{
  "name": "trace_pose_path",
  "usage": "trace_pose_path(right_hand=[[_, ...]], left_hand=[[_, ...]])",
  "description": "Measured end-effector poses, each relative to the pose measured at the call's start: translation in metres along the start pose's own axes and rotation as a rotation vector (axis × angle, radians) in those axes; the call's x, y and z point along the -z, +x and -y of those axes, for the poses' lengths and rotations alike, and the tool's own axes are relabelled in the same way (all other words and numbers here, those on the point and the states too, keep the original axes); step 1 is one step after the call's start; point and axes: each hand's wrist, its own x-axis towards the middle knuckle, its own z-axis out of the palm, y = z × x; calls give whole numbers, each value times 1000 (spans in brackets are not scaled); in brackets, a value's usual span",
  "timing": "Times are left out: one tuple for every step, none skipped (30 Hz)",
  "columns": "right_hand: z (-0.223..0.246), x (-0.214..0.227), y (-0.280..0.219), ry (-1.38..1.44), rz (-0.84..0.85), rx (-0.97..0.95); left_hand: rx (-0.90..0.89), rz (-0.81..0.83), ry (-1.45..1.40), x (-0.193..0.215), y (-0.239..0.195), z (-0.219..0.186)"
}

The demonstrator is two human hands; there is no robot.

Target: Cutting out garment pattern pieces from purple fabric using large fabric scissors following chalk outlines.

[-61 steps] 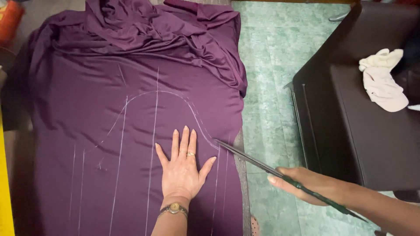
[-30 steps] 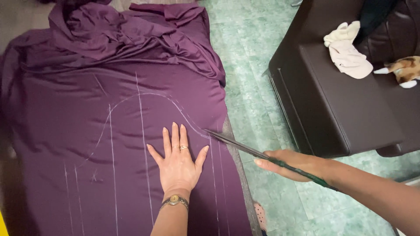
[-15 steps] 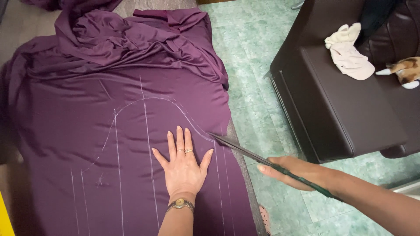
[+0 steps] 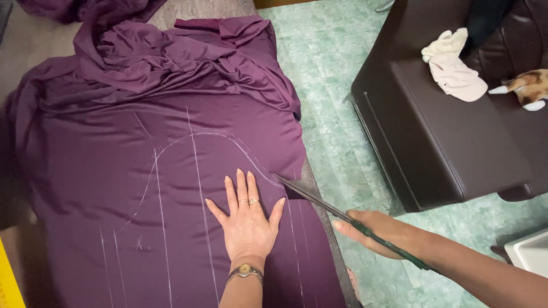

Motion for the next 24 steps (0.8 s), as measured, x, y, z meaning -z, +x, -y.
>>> trace_pose_path(right_hand=[[0,-2,0,3,0,-2],[0,-3,0,21,4,-11],[0,-5,0,38,7,-19],[2,-5,-2,41,6,-21],[4,-6,-5,81,3,6],[6,-6,-7,121,-2,33],[11,-6,-11,123,-4,33],[16,-6,-14,113,3,6],[21,-6,-17,103,10,-21],[27,-6,-18,106,7,-22],[34,-6,-18,124,19,-85],[40,-7,-19,141,32,-146],[38,-10,-15,143,31,-146],[37,-13,-11,157,16,-126],[35,-16,-7,172,0,-105],[34,-17,-6,174,-1,-106],[33,-18,-5,158,-16,-97],[32,-20,-4,142,-31,-90],[37,-18,-8,142,-31,-91],[42,-17,-11,178,-22,-125],[46,-15,-14,213,-13,-159],[46,-16,-15,213,-13,-160],[46,-17,-16,230,-21,-148],[46,-17,-16,246,-29,-136]], left_hand=[[-4,1,-1,1,0,0],[-2,4,-3,1,0,0],[-1,8,-5,2,1,0],[-4,7,-5,1,0,0],[-2,2,4,1,0,0],[1,-5,13,1,0,-1],[-2,-7,13,1,0,0],[-1,-9,12,1,0,0],[1,-11,10,1,0,0],[-2,-13,9,2,0,0],[0,1,-10,2,1,0],[3,16,-29,3,1,0],[1,15,-29,4,1,0],[3,28,-41,5,2,0],[6,40,-53,7,3,0],[4,40,-54,6,2,0],[5,33,-52,5,2,0],[8,27,-50,4,2,0],[7,28,-52,5,2,0],[9,37,-60,7,3,0],[11,45,-67,8,3,0],[11,46,-68,7,3,0],[13,38,-64,6,2,0],[16,30,-60,5,2,0]])
